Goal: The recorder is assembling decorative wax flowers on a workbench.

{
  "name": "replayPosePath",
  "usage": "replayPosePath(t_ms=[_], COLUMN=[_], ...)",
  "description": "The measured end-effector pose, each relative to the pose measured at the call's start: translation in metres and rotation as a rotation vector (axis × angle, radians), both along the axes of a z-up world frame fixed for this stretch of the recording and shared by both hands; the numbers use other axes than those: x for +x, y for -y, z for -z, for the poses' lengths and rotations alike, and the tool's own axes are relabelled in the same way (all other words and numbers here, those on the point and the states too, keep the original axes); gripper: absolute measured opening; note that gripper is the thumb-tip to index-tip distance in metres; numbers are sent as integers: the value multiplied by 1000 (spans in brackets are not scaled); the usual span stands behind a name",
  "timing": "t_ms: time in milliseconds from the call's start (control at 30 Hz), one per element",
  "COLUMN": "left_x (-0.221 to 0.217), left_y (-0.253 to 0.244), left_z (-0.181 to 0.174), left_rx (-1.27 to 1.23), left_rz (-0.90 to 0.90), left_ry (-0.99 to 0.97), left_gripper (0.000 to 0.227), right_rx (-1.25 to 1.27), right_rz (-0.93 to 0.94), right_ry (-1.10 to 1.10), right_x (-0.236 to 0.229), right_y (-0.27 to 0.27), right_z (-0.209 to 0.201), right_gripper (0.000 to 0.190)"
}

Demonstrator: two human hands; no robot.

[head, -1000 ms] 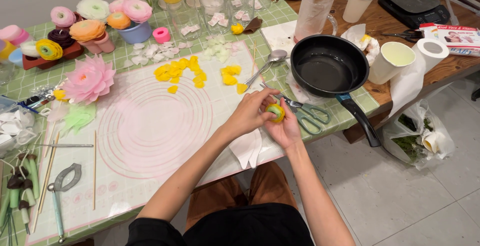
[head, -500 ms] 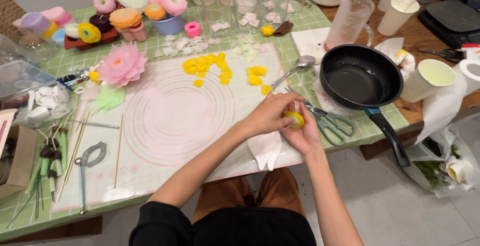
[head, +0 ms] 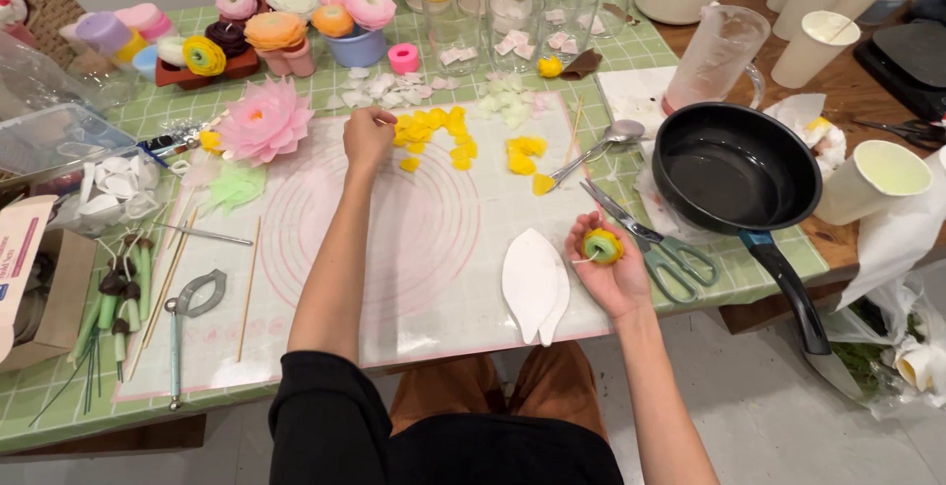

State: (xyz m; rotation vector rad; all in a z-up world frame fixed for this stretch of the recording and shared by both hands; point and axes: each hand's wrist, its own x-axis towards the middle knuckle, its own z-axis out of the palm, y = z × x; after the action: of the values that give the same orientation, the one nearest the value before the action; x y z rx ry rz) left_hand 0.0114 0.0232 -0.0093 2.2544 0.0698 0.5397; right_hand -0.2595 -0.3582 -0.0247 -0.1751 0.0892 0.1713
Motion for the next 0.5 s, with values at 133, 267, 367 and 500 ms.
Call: replayPosePath(t_ms=[133, 267, 367, 500], left_x=[-3, -1, 7, 15], left_y=[9, 35, 58, 90], left_z=[-8, -13, -15, -20], left_rx=[51, 146, 214, 326], left_rz=[-45, -18, 51, 195], left_ry=[-7, 34, 38, 96], left_gripper=[16, 14, 14, 16], right_rx=[66, 99, 113, 100], right_rz=[-21, -15, -16, 8], right_ry=[30, 23, 34, 9], right_x=[-6, -8, -7, -6], right_y=[-3, -4, -3, -2], right_z=[-10, -12, -12, -8], right_gripper=[17, 17, 19, 20])
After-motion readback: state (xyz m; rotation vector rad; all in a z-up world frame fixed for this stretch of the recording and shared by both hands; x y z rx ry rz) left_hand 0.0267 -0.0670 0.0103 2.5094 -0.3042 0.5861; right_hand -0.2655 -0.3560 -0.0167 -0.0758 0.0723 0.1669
